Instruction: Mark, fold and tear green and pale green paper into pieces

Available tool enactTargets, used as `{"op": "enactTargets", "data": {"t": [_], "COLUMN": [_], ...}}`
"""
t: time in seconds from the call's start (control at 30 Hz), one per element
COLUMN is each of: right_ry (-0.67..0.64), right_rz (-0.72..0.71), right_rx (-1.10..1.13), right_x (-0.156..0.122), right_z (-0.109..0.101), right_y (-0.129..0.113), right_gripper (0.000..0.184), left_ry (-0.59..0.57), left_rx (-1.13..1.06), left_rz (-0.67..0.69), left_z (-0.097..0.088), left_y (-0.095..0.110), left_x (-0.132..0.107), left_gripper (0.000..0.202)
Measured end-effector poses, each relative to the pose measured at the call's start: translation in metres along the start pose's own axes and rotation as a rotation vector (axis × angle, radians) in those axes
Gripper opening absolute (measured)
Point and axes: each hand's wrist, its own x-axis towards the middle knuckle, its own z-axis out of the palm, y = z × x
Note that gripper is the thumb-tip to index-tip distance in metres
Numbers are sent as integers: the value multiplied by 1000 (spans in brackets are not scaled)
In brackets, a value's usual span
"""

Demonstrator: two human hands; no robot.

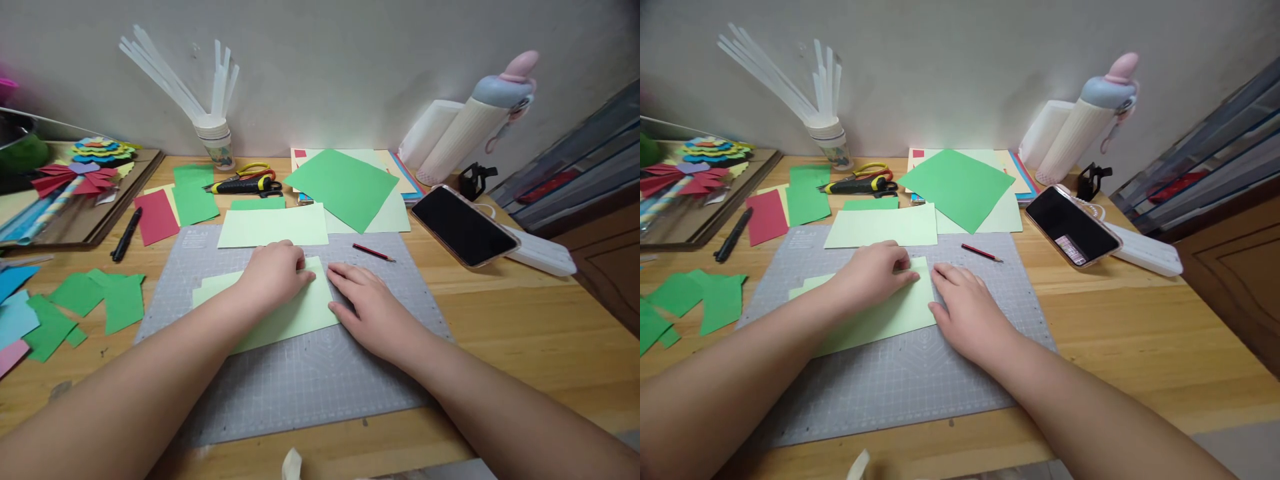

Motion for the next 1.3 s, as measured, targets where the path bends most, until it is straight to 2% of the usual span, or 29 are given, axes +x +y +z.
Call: {"op": "enactTargets", "data": {"t": [0.17,0.87,1.3], "right_ry": [1,-7,39], "right_rz": [-6,-9,-4], "right_rx": [21,33,68], "right_x": [0,-1,4], "right_z": [-3,-3,-4], "right_y": [-1,-1,1], "right_gripper": [45,45,45], "left_ry": [5,-2,7], "left_rx": [-24,-24,7], "left_rz": [2,-3,7], "left_z": [2,1,1], "left_y": [-2,-1,0], "left_x": [1,2,2], "left_gripper": [24,25,26]}}
